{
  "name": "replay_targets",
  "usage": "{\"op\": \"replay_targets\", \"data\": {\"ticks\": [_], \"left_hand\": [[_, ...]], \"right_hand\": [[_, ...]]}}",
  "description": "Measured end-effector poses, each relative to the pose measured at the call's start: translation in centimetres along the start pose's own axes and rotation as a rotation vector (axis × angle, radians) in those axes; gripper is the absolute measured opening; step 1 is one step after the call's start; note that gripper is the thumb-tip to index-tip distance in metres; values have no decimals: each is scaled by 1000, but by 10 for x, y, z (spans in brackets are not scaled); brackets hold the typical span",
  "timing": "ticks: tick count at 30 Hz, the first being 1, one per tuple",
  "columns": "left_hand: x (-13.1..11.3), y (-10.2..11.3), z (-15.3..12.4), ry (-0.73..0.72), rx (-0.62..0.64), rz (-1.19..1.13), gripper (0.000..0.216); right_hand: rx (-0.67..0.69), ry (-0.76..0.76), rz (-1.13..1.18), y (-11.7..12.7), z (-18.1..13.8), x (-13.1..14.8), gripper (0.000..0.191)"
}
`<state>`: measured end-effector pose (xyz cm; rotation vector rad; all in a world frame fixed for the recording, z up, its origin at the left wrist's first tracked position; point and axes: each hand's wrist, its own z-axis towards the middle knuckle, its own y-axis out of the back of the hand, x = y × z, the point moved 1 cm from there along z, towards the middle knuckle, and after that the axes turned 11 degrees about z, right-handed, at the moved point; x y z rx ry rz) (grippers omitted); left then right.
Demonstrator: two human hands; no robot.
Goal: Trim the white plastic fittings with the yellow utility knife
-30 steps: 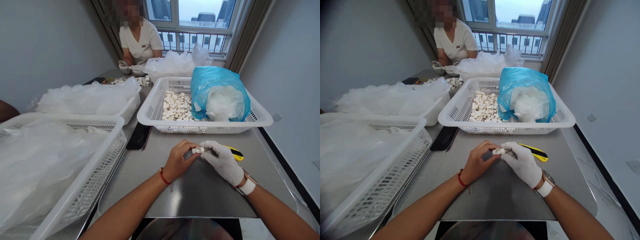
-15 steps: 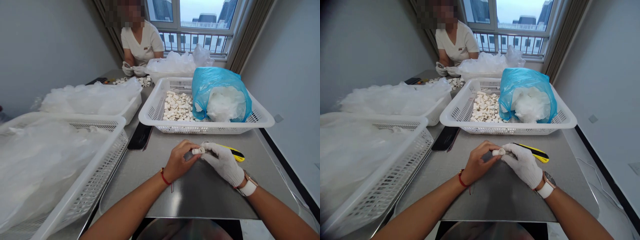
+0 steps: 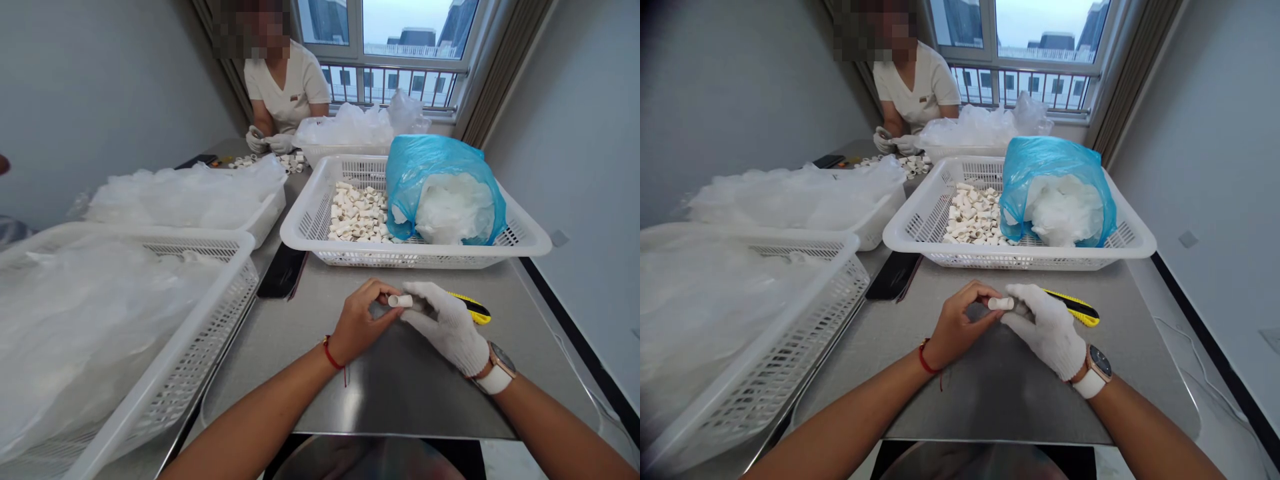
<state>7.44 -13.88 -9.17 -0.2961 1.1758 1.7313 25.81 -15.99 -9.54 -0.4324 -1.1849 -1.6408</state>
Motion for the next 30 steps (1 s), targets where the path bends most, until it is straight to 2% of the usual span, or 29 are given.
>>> {"op": "replay_targets", "data": {"ticks": [5, 11, 22, 25, 30], "left_hand": [[-4, 2, 2, -97, -6, 126, 9], [-5, 2, 0, -105, 14, 112, 9], [-4, 2, -1, -58, 42, 60, 10], [-3, 1, 0, 48, 57, -8, 13], [8, 1, 7, 432, 82, -328, 19]], "right_hand": [[15, 122, -45, 3, 2, 3, 19], [53, 65, -45, 2, 3, 1, 19], [16, 69, -6, 1, 2, 0, 17], [27, 73, -19, 3, 3, 3, 18], [66, 20, -273, 19, 9, 4, 22]]}}
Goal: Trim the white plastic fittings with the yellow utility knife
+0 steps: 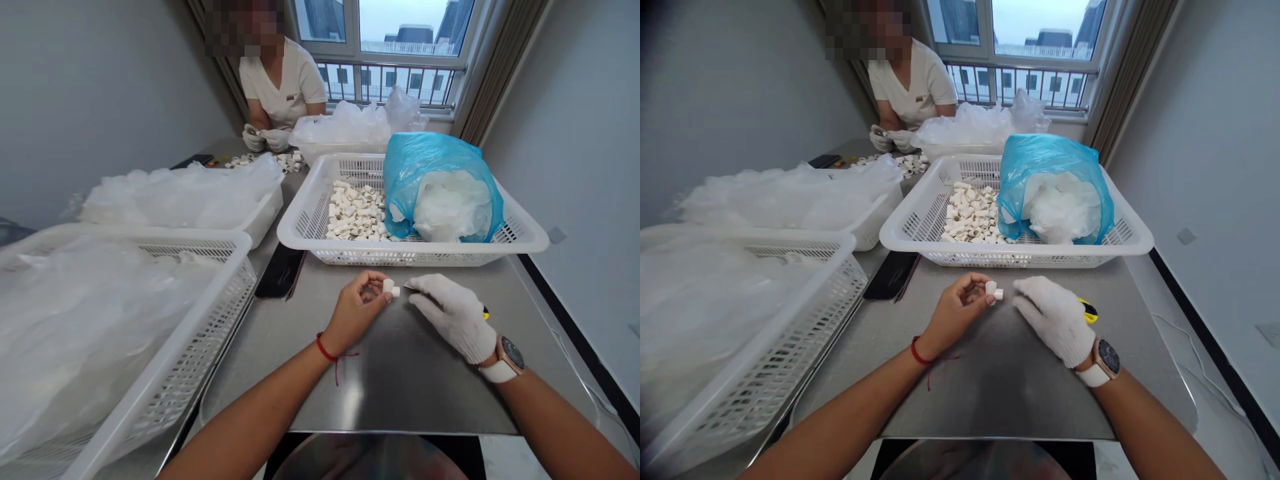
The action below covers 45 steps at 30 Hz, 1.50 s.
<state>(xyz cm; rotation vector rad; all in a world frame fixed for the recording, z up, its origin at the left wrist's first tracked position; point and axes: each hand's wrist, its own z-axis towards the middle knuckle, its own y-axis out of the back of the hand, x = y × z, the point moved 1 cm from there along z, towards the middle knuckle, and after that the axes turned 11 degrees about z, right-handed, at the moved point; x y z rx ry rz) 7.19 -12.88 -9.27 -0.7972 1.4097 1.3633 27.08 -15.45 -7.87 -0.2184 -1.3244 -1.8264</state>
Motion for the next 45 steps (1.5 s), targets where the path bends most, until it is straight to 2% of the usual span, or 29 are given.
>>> {"op": "replay_targets", "data": {"ticks": [5, 9, 12, 15, 17, 19, 21, 23, 28, 35, 41, 45], "left_hand": [[14, 5, 11, 319, 131, -367, 30], [18, 9, 14, 416, 203, -512, 26], [17, 11, 15, 463, 226, -589, 22], [17, 13, 16, 511, 221, -650, 18], [17, 15, 17, 528, 212, -680, 16], [18, 16, 18, 536, 203, -697, 17], [18, 16, 18, 541, 196, -702, 17], [18, 16, 18, 544, 197, -701, 16], [18, 13, 17, 549, 243, -685, 14], [17, 10, 15, 541, 268, -672, 14], [18, 11, 14, 513, 240, -644, 17], [18, 11, 13, 498, 255, -627, 20]], "right_hand": [[185, -117, -375, 19, 2, -19, 32], [294, -181, -503, 22, -1, -27, 19], [298, -221, -518, 18, -1, -24, 10], [228, -303, -508, 15, -1, -18, 16], [157, -271, -442, 13, -1, -13, 21], [109, -140, -349, 11, -2, -8, 27], [95, -15, -315, 10, -2, -3, 31], [119, 45, -367, 8, -2, 2, 32], [179, 82, -514, 4, 0, 8, 29], [189, 91, -637, 3, -1, 10, 38], [257, 91, -637, 3, 0, 13, 31], [223, 55, -615, 4, 0, 13, 32]]}}
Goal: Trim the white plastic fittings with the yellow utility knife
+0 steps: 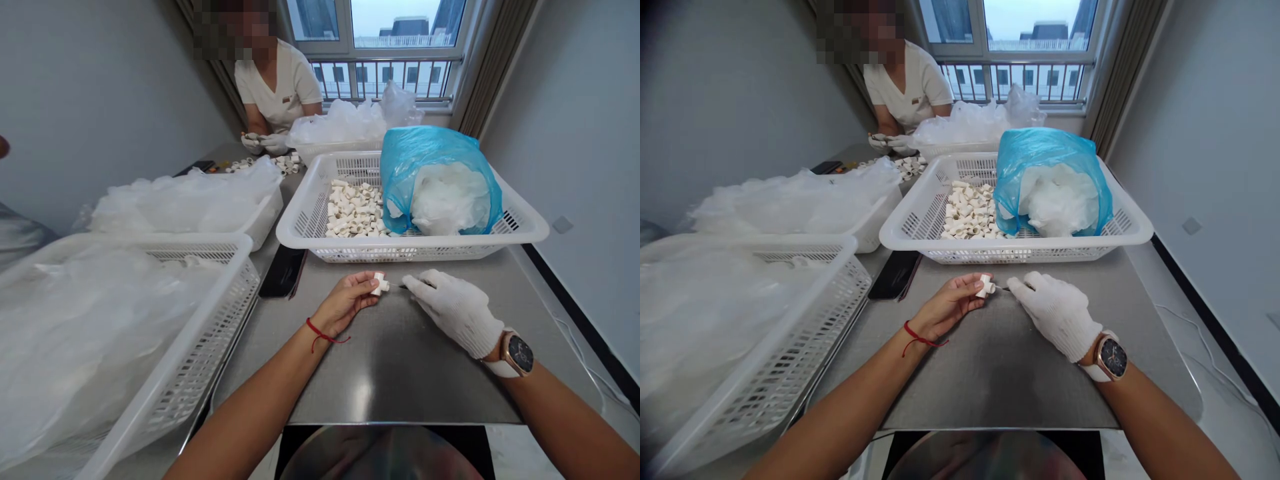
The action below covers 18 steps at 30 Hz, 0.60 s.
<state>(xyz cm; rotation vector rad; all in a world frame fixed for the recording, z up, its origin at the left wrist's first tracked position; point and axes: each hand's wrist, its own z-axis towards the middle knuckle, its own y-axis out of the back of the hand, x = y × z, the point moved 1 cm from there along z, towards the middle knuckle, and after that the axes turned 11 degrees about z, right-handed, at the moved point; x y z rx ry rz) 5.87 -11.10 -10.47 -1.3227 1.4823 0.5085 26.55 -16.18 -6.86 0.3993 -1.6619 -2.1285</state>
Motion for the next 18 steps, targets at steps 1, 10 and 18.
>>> {"op": "replay_targets", "data": {"ticks": [1, 10, 18], "left_hand": [[0, 0, 0, -4, 3, -1, 21], [-1, 0, 0, -11, 5, 3, 24], [1, 1, 2, -32, 0, 10, 29]], "right_hand": [[-1, -17, 3, 1, 0, 0, 32], [72, -43, 2, 4, 1, 2, 31], [119, -57, 35, 5, 2, 3, 32]]}}
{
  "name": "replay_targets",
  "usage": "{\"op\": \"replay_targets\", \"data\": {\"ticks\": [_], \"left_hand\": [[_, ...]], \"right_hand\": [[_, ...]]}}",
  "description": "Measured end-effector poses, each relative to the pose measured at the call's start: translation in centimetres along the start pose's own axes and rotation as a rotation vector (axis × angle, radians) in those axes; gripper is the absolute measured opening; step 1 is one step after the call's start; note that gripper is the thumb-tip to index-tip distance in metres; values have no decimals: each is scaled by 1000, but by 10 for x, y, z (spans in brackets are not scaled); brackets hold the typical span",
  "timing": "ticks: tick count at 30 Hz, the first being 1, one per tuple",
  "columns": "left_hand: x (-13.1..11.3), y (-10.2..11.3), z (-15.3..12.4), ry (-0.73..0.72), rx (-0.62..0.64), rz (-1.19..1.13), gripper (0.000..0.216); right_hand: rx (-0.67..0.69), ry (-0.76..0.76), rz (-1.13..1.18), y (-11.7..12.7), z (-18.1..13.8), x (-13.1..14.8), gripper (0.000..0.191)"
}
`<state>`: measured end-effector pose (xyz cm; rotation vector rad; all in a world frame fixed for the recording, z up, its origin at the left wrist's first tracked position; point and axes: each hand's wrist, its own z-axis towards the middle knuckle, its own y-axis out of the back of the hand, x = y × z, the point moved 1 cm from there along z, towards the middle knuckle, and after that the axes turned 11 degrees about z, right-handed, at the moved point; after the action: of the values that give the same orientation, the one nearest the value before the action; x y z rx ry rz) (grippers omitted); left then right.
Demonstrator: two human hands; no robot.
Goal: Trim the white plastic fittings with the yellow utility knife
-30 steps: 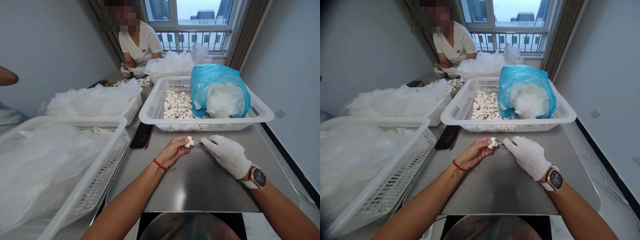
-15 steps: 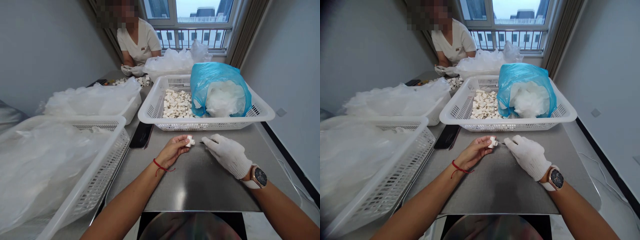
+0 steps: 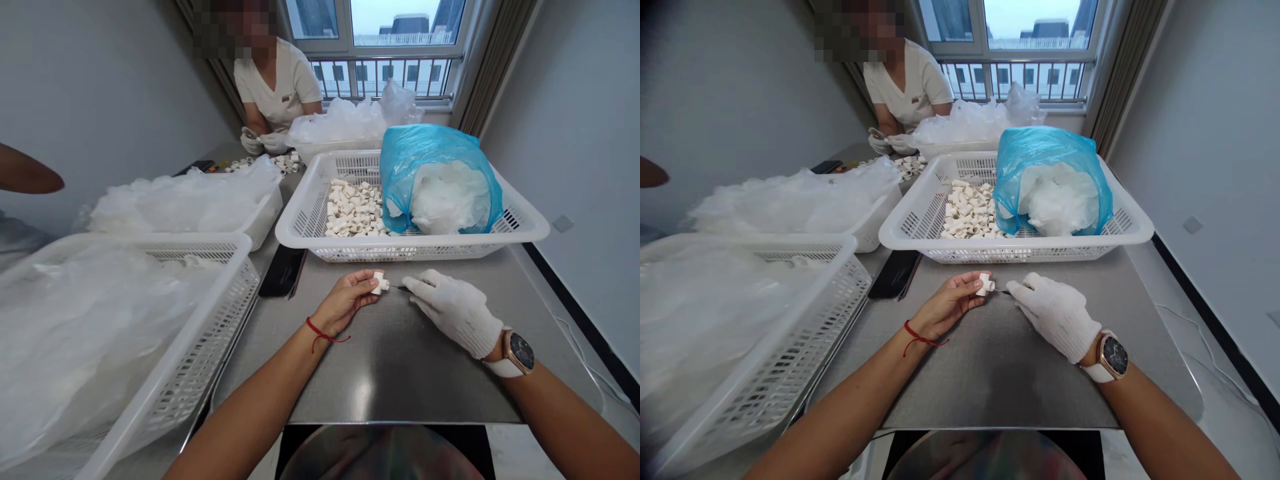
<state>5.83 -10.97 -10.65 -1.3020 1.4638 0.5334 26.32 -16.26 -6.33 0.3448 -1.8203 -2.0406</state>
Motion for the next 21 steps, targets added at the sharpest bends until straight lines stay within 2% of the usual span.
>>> {"op": "replay_targets", "data": {"ticks": [4, 11, 15, 21], "left_hand": [[0, -1, 0, -15, 15, 11, 30], [-1, -2, -1, -31, -6, 34, 33], [0, -4, -1, -79, -15, 38, 35], [-1, -5, -1, -145, -38, 91, 36]], "right_hand": [[-47, -33, -9, 0, 0, 0, 33], [-33, -23, 48, -3, -1, -1, 32], [-59, -55, 96, -5, -2, -2, 34], [-86, -19, 211, -6, -4, -4, 33]]}}
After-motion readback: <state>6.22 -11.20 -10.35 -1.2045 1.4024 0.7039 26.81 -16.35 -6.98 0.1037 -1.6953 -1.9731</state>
